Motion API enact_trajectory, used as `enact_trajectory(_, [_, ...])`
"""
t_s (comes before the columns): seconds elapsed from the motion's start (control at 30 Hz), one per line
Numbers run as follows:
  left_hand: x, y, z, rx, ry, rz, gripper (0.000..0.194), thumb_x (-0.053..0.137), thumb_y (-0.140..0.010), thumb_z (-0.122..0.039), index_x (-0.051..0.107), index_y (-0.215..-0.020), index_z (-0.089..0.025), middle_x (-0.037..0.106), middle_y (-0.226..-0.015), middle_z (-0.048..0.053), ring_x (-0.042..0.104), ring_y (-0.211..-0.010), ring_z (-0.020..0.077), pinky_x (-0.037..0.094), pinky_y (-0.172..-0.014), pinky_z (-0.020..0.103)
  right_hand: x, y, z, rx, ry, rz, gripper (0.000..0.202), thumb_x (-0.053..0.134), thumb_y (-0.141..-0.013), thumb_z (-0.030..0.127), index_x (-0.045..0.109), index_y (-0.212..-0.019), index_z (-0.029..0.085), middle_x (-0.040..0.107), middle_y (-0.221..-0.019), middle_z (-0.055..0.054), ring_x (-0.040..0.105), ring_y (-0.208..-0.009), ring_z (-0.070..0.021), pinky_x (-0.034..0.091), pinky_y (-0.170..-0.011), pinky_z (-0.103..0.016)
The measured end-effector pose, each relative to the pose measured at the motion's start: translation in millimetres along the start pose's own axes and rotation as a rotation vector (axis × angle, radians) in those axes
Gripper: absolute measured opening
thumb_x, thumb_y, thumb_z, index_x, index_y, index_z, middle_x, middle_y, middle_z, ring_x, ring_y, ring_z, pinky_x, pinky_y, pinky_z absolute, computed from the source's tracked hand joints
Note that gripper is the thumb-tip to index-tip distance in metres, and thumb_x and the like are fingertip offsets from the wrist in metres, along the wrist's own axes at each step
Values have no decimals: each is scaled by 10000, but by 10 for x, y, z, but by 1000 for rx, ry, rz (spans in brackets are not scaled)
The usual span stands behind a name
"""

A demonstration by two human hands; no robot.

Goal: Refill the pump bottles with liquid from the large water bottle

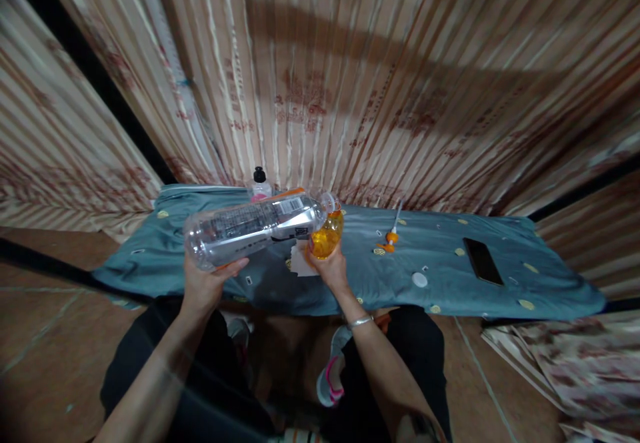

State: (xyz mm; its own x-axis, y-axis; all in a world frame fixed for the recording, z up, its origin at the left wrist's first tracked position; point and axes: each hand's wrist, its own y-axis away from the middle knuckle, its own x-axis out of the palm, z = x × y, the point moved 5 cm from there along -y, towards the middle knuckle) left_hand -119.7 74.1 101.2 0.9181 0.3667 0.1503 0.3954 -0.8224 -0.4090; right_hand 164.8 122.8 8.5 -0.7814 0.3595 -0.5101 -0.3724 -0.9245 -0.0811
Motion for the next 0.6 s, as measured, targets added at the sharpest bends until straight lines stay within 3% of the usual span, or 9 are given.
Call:
enact_trajectory(0.3, [9,-29,-17,11,-18,14,1027,998,-442,-438,502,-1314,-220,597,-1297,116,639,-1199,312,562,-1017,489,-12,24,74,12,22,11,719,846,-678,500,542,-1249,186,774,-1128,-162,735,-1122,-342,594,-889,-416])
enact_trajectory(0.6, [-15,-55,-13,-13,-35,26,929,991,-435,-387,545,-1229,-204,637,-1192,99,694,-1059,286,632,-883,454,5,-1,-11,-9,-7,7,749,854,-643,545,560,-1237,195,786,-1085,-137,753,-1066,-332,602,-854,-400])
